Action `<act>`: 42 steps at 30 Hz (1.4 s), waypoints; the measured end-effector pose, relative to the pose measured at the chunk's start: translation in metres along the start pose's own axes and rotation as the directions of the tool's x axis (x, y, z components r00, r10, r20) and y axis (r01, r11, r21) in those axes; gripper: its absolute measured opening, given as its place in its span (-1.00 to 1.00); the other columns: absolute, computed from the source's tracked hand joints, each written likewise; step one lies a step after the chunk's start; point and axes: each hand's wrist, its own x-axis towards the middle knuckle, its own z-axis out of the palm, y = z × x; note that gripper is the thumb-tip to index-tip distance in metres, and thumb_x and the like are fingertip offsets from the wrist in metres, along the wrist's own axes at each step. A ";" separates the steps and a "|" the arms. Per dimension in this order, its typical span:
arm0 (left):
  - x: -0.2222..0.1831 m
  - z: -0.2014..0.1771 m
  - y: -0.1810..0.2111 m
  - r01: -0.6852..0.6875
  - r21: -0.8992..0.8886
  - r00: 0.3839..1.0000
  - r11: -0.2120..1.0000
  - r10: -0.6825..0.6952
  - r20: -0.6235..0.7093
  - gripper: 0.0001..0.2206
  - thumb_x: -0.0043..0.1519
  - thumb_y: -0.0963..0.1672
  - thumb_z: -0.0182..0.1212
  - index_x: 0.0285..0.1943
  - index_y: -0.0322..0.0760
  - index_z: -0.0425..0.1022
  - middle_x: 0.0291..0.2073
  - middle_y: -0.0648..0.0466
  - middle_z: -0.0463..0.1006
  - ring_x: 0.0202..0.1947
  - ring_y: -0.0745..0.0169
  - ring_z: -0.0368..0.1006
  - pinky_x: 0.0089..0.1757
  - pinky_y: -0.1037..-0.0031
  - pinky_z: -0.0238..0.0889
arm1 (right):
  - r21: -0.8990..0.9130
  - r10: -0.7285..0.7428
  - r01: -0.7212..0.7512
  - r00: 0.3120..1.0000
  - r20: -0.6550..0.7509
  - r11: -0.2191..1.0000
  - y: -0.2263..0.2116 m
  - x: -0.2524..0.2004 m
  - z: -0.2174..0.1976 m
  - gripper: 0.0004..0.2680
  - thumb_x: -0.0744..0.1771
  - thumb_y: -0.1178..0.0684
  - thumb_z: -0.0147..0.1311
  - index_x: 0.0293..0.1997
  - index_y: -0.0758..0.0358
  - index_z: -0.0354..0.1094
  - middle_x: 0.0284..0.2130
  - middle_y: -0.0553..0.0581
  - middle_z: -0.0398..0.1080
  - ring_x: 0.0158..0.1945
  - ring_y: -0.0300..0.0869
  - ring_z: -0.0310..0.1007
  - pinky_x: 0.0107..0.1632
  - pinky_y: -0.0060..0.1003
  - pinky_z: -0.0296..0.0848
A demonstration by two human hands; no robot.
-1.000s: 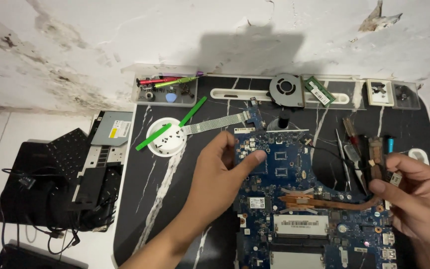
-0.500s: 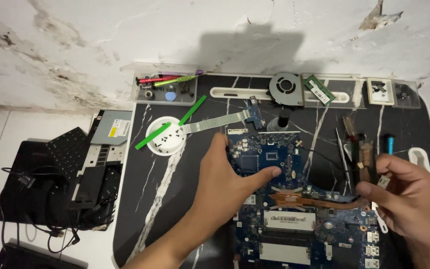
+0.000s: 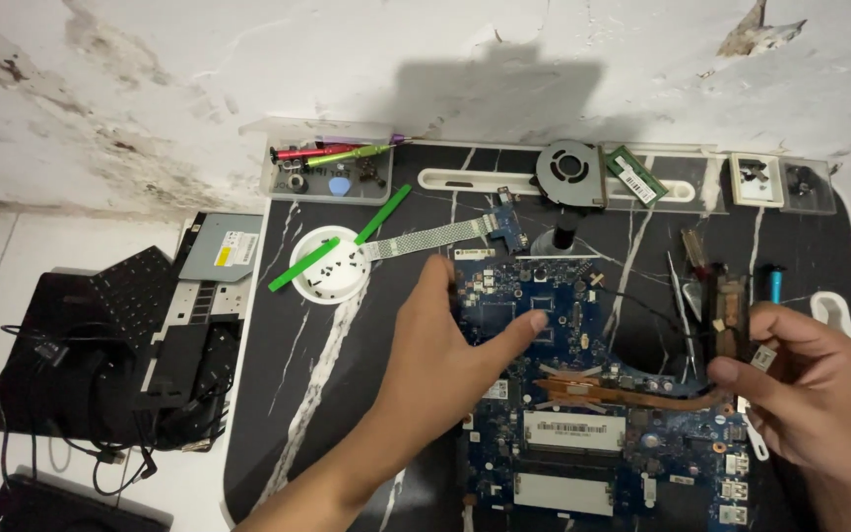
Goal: Cleaning thermal paste from a laptop motherboard and reconnecting small internal components.
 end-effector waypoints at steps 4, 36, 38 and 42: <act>0.003 0.005 -0.006 0.021 0.034 1.000 0.999 -0.021 -0.005 -0.45 0.18 0.21 0.31 -0.19 -0.10 0.08 -0.37 0.17 -0.05 -0.39 0.31 -0.11 -0.31 0.28 -0.08 | -0.073 0.164 -0.165 0.986 -0.018 0.984 0.002 -0.003 -0.003 -0.81 0.27 0.34 0.19 -0.17 0.23 0.26 -0.62 0.18 0.06 -0.78 -0.09 -0.09 -0.71 0.15 0.08; -0.014 0.003 -0.010 -0.513 0.148 0.793 0.846 0.533 -0.295 -0.58 0.14 0.10 0.40 -0.14 -0.20 0.35 -0.32 0.08 0.45 -0.32 0.18 0.43 -0.31 0.36 0.28 | -0.125 -0.221 0.212 0.973 -0.068 0.969 -0.006 -0.013 0.007 -0.70 0.10 0.27 0.32 -0.48 0.11 0.10 -0.45 0.02 0.29 -0.33 -0.21 0.37 -0.24 -0.32 0.35; -0.026 0.001 -0.008 -0.644 0.194 0.678 0.740 0.669 -0.303 -0.59 0.15 0.05 0.44 -0.14 -0.24 0.35 -0.31 0.04 0.42 -0.33 0.15 0.38 -0.31 0.36 0.26 | 0.037 -0.162 0.164 0.986 -0.051 0.986 -0.028 -0.025 0.013 -0.69 0.03 0.34 0.19 -0.38 0.15 0.12 -0.48 0.08 0.21 -0.38 -0.18 0.28 -0.33 -0.34 0.25; -0.035 -0.008 -0.014 -0.855 0.159 0.488 0.494 0.869 -0.079 -0.59 0.10 0.05 0.47 -0.64 -0.08 0.33 -0.69 0.19 0.24 -0.69 0.22 0.17 -0.46 0.29 -0.09 | 0.465 -0.467 0.243 0.755 0.461 0.851 0.014 0.013 -0.061 -0.96 0.29 0.17 0.10 -0.24 0.23 0.40 -0.46 0.31 0.56 -0.30 0.19 0.72 -0.20 -0.04 0.75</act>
